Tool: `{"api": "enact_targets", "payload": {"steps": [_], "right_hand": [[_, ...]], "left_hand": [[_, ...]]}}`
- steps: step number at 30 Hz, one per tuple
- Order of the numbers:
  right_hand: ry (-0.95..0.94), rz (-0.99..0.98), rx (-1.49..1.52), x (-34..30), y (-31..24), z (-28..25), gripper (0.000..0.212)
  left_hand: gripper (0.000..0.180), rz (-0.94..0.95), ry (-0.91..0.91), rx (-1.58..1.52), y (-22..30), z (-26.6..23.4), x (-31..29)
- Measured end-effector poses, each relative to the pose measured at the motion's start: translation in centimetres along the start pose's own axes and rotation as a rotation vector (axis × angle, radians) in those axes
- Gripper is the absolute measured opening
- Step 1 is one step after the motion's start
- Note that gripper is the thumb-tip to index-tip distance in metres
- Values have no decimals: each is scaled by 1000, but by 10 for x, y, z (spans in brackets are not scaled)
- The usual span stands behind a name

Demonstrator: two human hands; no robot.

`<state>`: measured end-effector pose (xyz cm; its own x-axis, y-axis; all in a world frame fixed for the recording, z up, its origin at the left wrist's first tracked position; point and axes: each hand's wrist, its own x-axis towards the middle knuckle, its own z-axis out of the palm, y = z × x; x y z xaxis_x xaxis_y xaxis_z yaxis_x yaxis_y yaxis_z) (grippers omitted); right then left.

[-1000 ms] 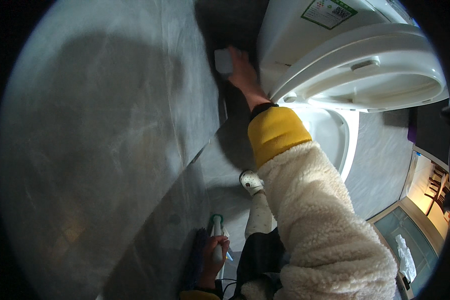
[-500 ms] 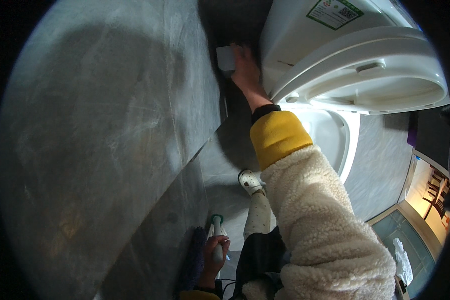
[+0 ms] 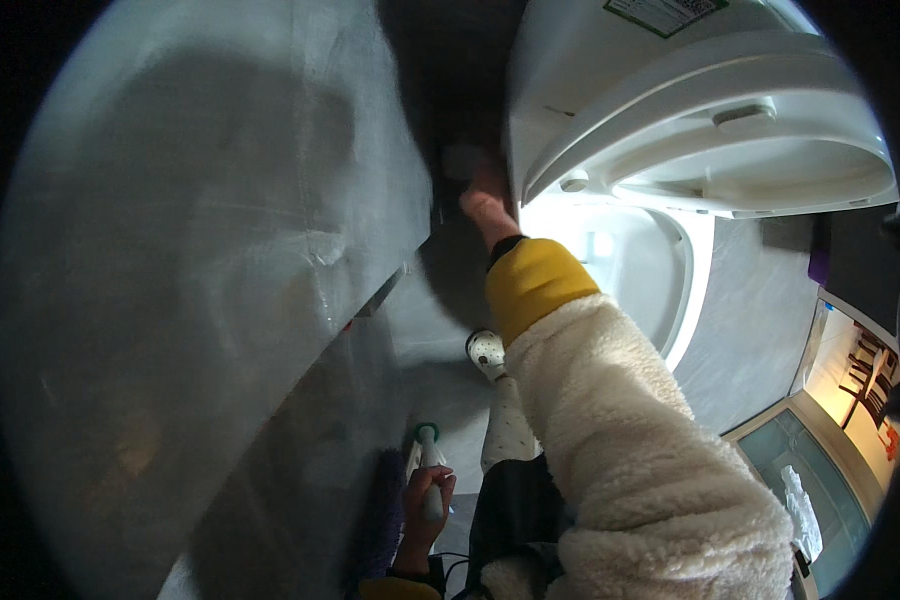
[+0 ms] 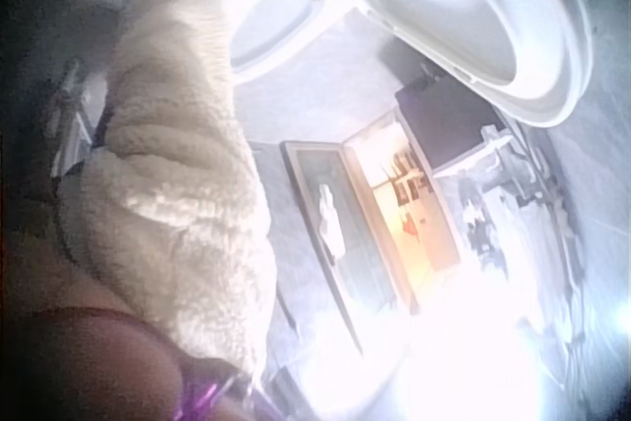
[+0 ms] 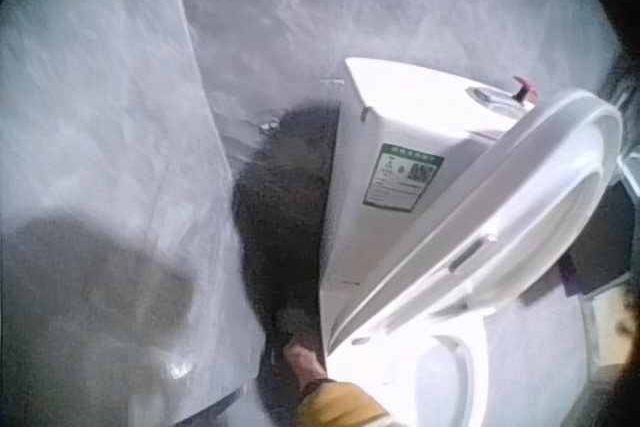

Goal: The person installs a white wall-mounted toilet brush holder and a matching toilet paper dispenser next to a toilet in a bathroom. They place the units against the wall, align them, and secure them, then wash their hands at the sink and exit the room.

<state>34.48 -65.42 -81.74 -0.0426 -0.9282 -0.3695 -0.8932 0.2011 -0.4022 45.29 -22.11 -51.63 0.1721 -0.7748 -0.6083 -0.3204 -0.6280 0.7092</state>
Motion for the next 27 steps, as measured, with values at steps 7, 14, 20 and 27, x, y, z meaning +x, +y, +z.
{"api": "enact_targets", "payload": {"steps": [7,14,20,27], "right_hand": [[-155,276,222,-40,8,130,62],[409,323,539,15,-17,84,68],[502,-44,-105,91,-29,103,49],[638,-131,1,114,0,140,45]], "left_hand": [[14,-69,-22,43,-9,-1,-6],[9,-90,-13,128,-36,-24,-11],[7,-38,63,172,-64,-28,0],[11,-23,119,97,-85,-13,10]]}}
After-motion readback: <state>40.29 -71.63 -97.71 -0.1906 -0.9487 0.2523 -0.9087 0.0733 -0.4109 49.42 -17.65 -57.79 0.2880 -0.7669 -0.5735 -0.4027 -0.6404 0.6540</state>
